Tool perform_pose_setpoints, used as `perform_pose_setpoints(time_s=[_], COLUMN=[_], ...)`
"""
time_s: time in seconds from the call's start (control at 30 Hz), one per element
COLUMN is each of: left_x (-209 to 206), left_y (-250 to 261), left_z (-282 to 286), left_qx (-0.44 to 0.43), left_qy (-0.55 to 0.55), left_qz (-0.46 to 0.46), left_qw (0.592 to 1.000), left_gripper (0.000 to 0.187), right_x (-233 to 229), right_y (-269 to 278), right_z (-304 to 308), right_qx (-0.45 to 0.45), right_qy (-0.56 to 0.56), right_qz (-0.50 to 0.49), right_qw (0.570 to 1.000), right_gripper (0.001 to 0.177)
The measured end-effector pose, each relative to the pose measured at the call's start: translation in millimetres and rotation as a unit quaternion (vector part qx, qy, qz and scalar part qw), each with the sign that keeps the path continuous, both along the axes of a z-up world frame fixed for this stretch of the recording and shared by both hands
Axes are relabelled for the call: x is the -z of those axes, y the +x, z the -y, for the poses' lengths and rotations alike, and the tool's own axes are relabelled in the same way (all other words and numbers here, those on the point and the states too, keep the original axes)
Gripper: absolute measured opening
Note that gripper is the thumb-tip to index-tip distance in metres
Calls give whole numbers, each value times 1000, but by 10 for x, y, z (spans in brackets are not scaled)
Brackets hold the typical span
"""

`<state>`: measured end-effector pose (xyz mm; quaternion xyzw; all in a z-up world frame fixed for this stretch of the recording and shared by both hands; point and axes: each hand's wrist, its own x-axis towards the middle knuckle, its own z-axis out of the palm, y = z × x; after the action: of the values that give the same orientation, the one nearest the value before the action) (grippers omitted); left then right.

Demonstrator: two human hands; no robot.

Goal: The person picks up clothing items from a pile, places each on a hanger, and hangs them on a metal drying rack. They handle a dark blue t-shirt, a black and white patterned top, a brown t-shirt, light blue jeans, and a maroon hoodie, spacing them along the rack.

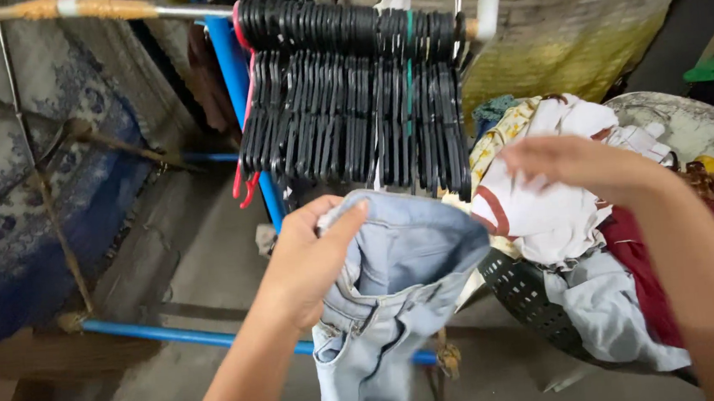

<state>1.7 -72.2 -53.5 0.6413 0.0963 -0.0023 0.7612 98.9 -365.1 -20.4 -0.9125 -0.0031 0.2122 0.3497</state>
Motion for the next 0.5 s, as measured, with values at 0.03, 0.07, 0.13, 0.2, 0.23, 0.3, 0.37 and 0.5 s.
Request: perform_pose_setpoints(time_s=[0.03,0.07,0.13,0.2,0.23,0.3,0.37,0.5], left_x=[39,2,-74,-125,-146,-215,-272,-306], left_y=[37,34,20,9,-1,-34,-62,-111], left_z=[34,77,156,179,186,200,218,253], left_qx=[2,4,-49,-51,-52,-52,-52,-52], left_qy=[63,64,88,94,100,109,116,117], left_qz=[20,22,-20,-24,-29,-28,-28,-25], left_qw=[998,998,995,994,993,992,991,992], left_gripper=[18,18,15,15,15,15,16,15], right_x=[-19,196,617,914,1067,1071,1074,1055], right_y=[116,408,1003,1632,1948,2099,2198,2254], right_z=[-79,-36,36,64,64,6,-60,-169], right_qx=[42,43,106,130,155,166,176,201], right_qy=[46,48,208,231,254,261,267,257], right_qz=[40,42,195,200,202,193,183,187], right_qw=[997,997,953,943,933,931,929,927], right_gripper=[58,58,45,54,64,78,93,103])
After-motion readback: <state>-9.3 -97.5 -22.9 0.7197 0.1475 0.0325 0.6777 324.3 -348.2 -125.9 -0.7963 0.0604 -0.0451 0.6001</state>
